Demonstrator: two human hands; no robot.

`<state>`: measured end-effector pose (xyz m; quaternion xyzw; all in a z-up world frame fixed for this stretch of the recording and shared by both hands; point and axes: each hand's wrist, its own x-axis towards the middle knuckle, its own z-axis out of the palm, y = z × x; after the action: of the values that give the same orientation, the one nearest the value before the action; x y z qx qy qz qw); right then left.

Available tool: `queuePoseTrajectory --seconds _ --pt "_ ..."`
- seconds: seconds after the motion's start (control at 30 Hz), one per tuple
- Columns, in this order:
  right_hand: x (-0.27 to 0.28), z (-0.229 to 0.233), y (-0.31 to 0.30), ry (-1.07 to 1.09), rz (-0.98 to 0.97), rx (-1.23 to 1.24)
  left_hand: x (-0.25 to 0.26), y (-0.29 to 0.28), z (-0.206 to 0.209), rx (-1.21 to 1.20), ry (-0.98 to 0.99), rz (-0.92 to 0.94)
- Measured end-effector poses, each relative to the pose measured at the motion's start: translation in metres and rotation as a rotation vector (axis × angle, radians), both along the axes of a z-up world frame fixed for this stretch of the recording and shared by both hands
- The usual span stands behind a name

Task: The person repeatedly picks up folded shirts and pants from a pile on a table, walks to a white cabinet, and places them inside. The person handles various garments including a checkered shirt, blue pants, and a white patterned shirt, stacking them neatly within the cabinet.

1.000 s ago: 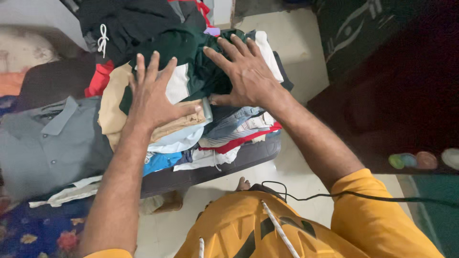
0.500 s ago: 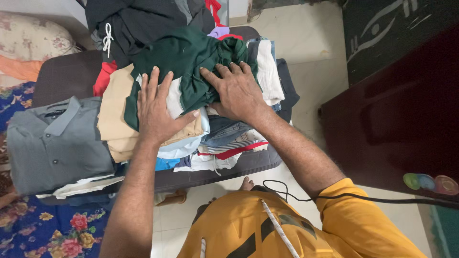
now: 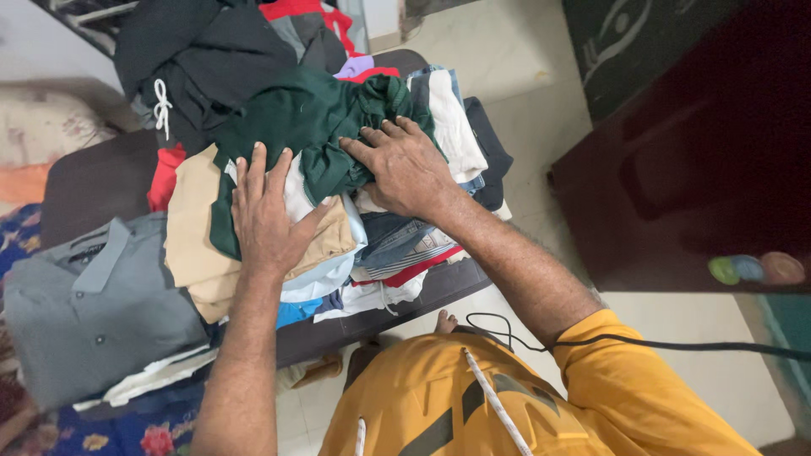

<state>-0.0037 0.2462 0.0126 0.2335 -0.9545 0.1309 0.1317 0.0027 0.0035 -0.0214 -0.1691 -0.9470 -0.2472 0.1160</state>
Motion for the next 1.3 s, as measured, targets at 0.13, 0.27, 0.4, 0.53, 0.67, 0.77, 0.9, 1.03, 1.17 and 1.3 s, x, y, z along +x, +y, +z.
queuePoseTrajectory --seconds 0.13,0.27,0.4,0.53,0.67,0.77,0.9,1.03,1.17,1.3 --pt "0.003 0.002 -0.005 0.024 -0.003 -0.005 0.003 0.001 0.012 -0.029 0.022 -0.008" --pt "0.002 0.009 -0.009 -0.023 0.005 0.033 0.001 0.000 0.030 -0.048 -0.052 -0.016" --pt "0.000 0.034 -0.020 -0.121 -0.065 0.048 -0.008 -0.016 0.045 0.052 -0.045 -0.092" --pt "0.012 0.067 -0.037 0.079 -0.115 0.091 -0.022 -0.035 0.051 0.098 0.164 -0.153" --pt "0.026 0.083 -0.059 0.232 -0.091 0.123 -0.027 -0.051 0.053 0.189 0.125 -0.205" --pt "0.037 0.082 -0.075 0.292 -0.125 0.152 -0.028 -0.060 0.052 0.258 0.153 -0.268" --pt "0.057 0.083 -0.090 0.326 -0.192 0.145 -0.016 -0.073 0.069 0.324 0.226 -0.341" --pt "0.096 0.086 -0.102 0.457 -0.240 0.110 0.015 -0.091 0.100 0.366 0.356 -0.427" --pt "0.139 0.087 -0.096 0.495 -0.275 0.137 0.036 -0.080 0.101 0.358 0.456 -0.479" --pt "0.181 0.077 -0.083 0.481 -0.377 0.155 0.054 -0.059 0.088 0.362 0.345 -0.617"
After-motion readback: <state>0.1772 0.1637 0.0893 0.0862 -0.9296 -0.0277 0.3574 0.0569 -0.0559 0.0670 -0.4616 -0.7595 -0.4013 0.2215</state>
